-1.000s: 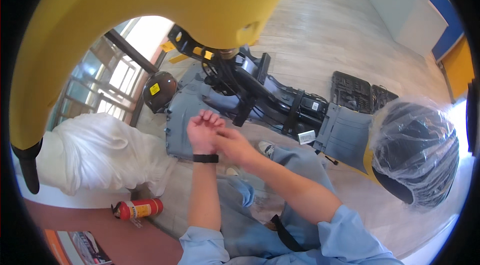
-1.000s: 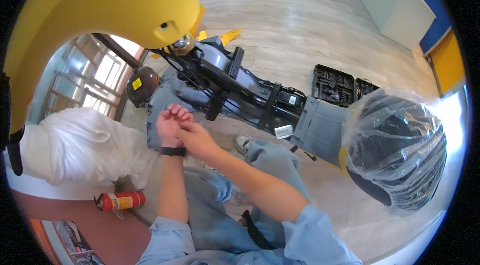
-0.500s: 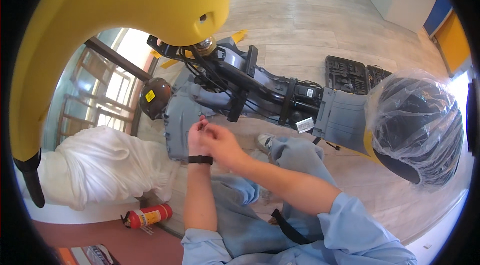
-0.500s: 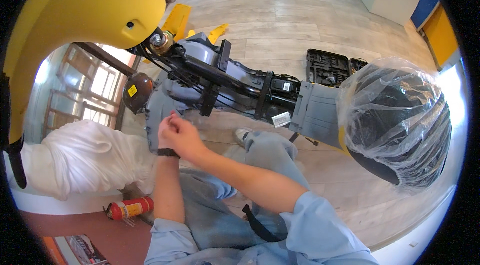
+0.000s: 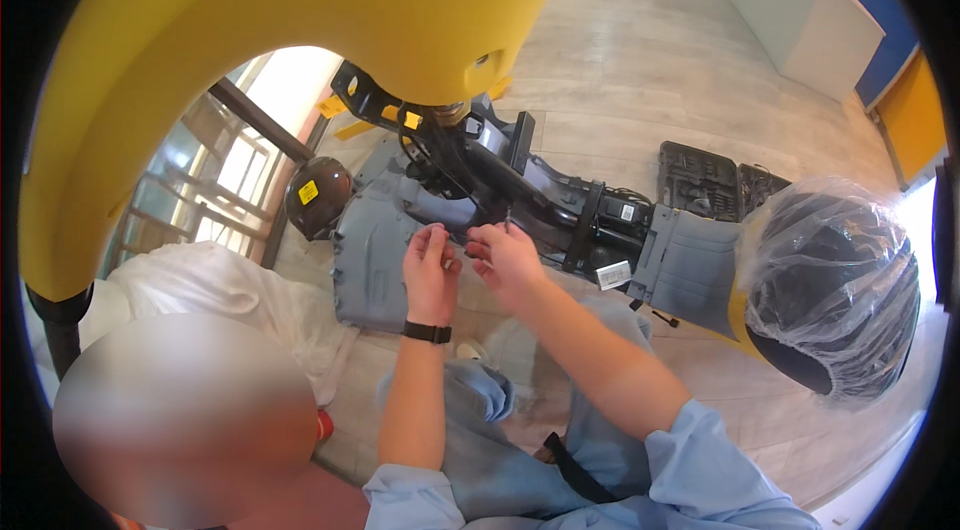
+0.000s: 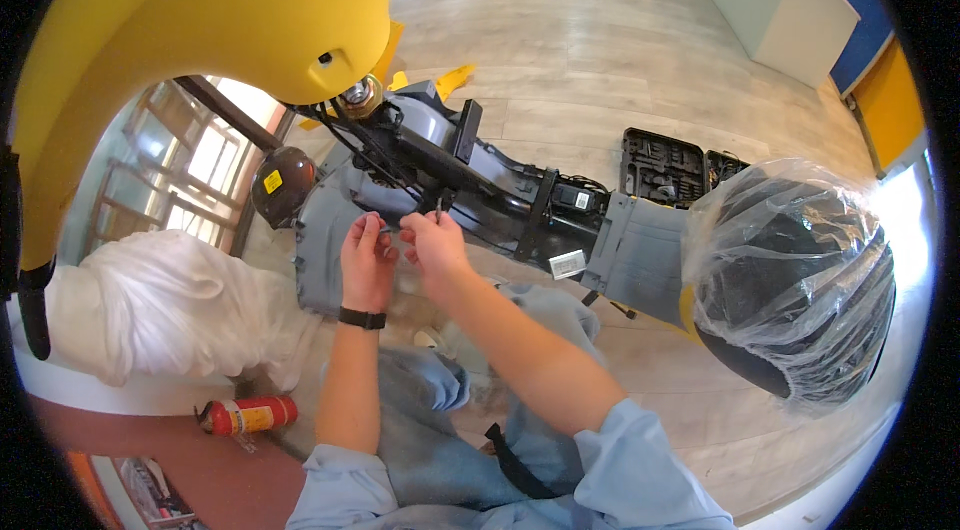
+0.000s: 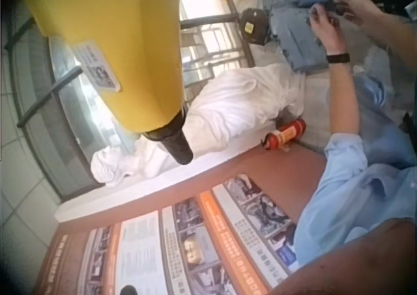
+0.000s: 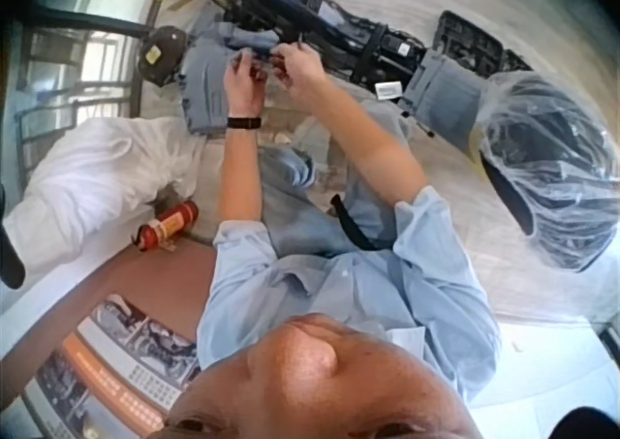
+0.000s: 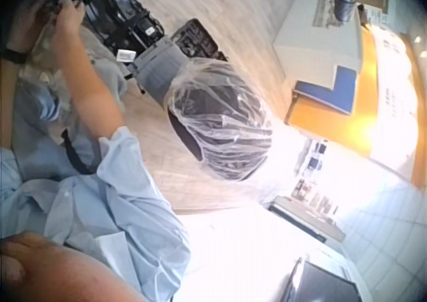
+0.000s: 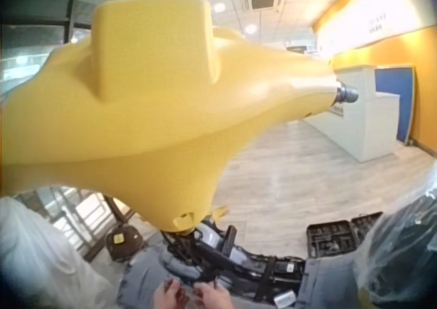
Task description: The person is repairing a scooter.
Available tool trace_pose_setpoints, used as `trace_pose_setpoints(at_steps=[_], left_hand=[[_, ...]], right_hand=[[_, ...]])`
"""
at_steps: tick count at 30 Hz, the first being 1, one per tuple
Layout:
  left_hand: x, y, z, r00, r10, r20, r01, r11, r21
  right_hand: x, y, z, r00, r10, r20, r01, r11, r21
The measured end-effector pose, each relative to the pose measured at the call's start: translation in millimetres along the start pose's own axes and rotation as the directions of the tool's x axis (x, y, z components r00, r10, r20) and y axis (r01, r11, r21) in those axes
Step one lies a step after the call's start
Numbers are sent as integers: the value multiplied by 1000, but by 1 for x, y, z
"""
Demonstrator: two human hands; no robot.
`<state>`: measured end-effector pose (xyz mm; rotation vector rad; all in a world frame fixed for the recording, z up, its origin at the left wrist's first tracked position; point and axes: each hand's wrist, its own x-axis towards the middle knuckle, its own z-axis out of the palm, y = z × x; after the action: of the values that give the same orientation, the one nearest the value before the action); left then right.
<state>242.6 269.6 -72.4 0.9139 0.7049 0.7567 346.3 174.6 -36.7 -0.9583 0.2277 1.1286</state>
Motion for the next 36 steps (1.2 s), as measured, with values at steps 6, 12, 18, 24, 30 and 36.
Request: trace_pose_setpoints(at_steps=[6, 12, 18, 24, 30, 36], left_hand=[[-2, -6, 11, 977, 135, 162, -171, 959, 228], [-7, 2, 18, 929, 305, 207, -362, 862, 355], [-15, 13, 24, 935, 233, 267, -322, 873, 366], [-17, 17, 23, 970, 7, 243, -47, 986, 159], [2, 14, -3, 978, -194, 73, 197, 980, -35], [6, 17, -23, 965, -255, 57, 261, 949, -176]], right_hand=[[2, 4, 1, 995, -16, 96, 6, 994, 109], [2, 0, -1, 995, -26, 100, 16, 995, 96], [5, 7, -12, 982, 106, 155, -138, 966, 218], [0, -30, -44, 990, 90, 112, -122, 940, 320], [79, -98, -167, 956, -112, -271, 229, 864, 448], [161, -173, -277, 705, -130, -697, 565, 696, 442]])
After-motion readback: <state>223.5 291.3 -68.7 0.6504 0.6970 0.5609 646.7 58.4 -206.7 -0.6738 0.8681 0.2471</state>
